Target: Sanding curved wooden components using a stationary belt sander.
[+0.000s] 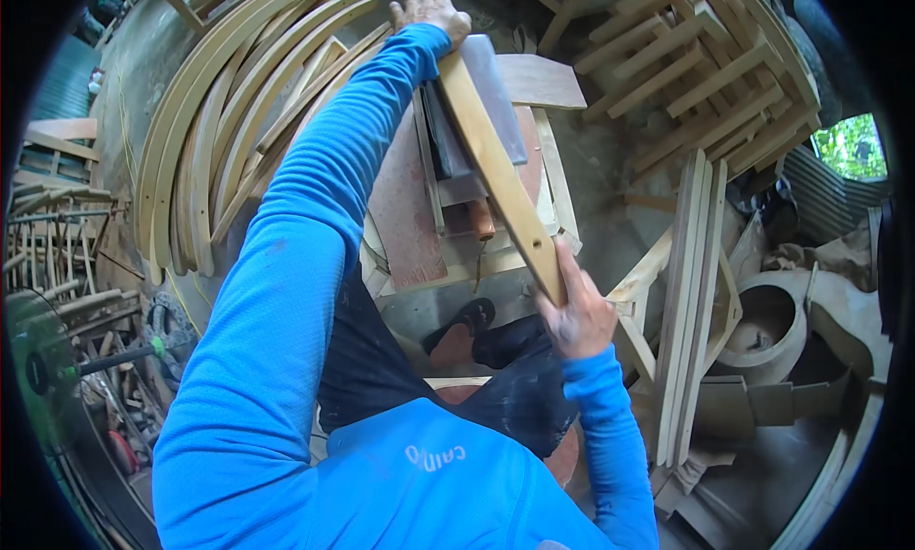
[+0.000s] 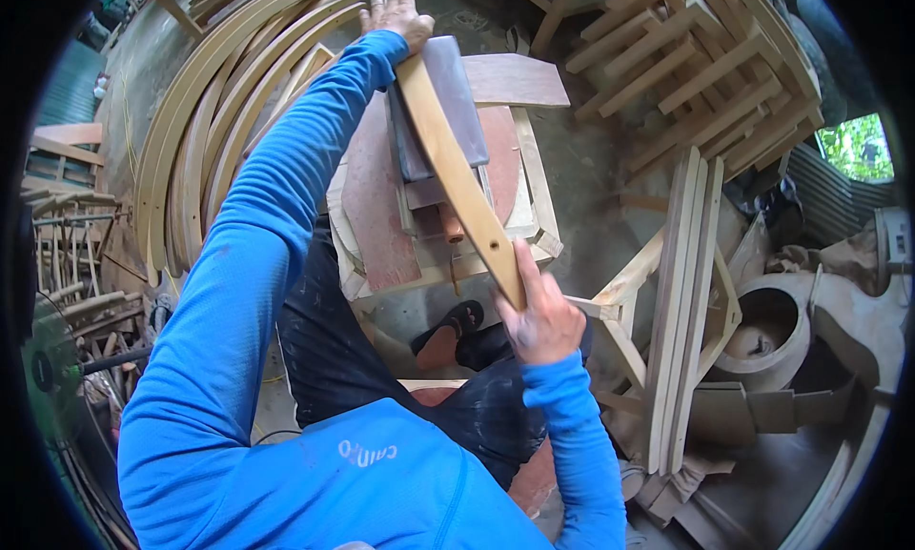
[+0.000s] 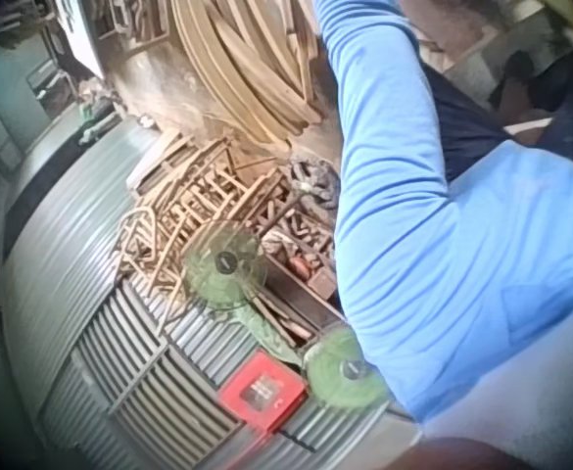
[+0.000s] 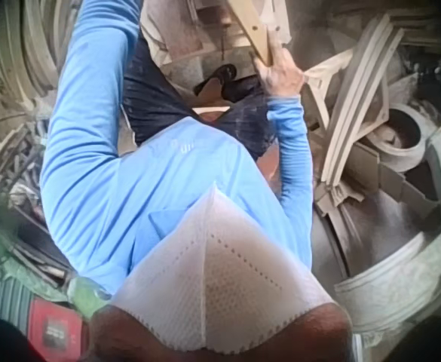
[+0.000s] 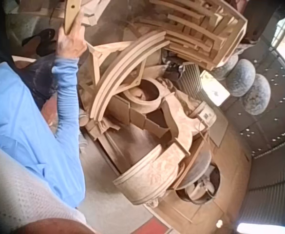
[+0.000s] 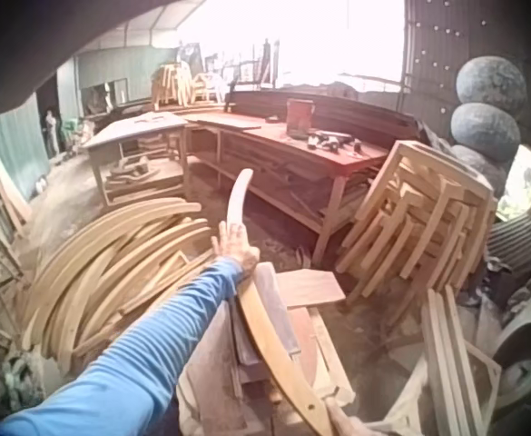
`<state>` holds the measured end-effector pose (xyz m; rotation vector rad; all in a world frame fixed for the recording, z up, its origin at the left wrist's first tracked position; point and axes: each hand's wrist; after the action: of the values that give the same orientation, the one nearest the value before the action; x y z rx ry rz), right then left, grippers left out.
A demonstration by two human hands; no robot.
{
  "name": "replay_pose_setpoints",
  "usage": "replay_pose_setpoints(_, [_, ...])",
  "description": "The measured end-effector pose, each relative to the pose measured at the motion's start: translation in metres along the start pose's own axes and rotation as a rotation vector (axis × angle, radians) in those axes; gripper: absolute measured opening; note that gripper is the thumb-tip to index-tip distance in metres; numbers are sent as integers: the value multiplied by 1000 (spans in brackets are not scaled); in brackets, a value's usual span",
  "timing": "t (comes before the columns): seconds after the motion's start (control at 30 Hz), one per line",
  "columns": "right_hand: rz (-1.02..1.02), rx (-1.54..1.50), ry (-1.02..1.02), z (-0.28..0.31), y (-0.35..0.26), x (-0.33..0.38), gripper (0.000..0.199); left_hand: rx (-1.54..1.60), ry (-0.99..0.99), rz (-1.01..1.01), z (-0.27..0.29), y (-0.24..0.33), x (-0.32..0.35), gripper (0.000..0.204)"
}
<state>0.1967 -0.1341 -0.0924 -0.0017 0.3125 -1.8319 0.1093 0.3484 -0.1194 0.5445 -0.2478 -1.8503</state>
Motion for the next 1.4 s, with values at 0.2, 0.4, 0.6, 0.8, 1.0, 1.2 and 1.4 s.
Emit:
replay_pose_setpoints(0.2, [-4,102,76,-16,-24,-76,80,114,-22,25,19,26,23,81])
replay_pose_setpoints(0.4, [23,124,129,-18,-33,-82,76,24,-92,-39,34,42,65,81])
replay_pose_setpoints(0.6, [70,33,95,-7,17,55,87,42,-101,-205,32,75,207,84])
replay_pose_setpoints(0.8, [12,-17,-68,46,35,212,87,232,-188,-389,81,92,382,94])
replay_pose_setpoints(1.0, [-47,-104,15,74,27,300,71,1034,-20,53,52,56,427,100])
replay_pose_setpoints(1.2, [-108,-354,-40,98,12,311,61,2543,-670,589,130,76,355,45])
replay_pose_setpoints(1.4, [-371,-414,198,74,3,276,41,2153,-479,448,136,171,399,42])
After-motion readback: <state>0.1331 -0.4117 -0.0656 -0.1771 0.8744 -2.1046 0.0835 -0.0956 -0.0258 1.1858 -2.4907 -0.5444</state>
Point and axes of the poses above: each hand's wrist, its own x-axis away from the middle knuckle, its own z-axis out of the back of the hand, y = z × x, and after that the axes turned 11 degrees about x, right-handed
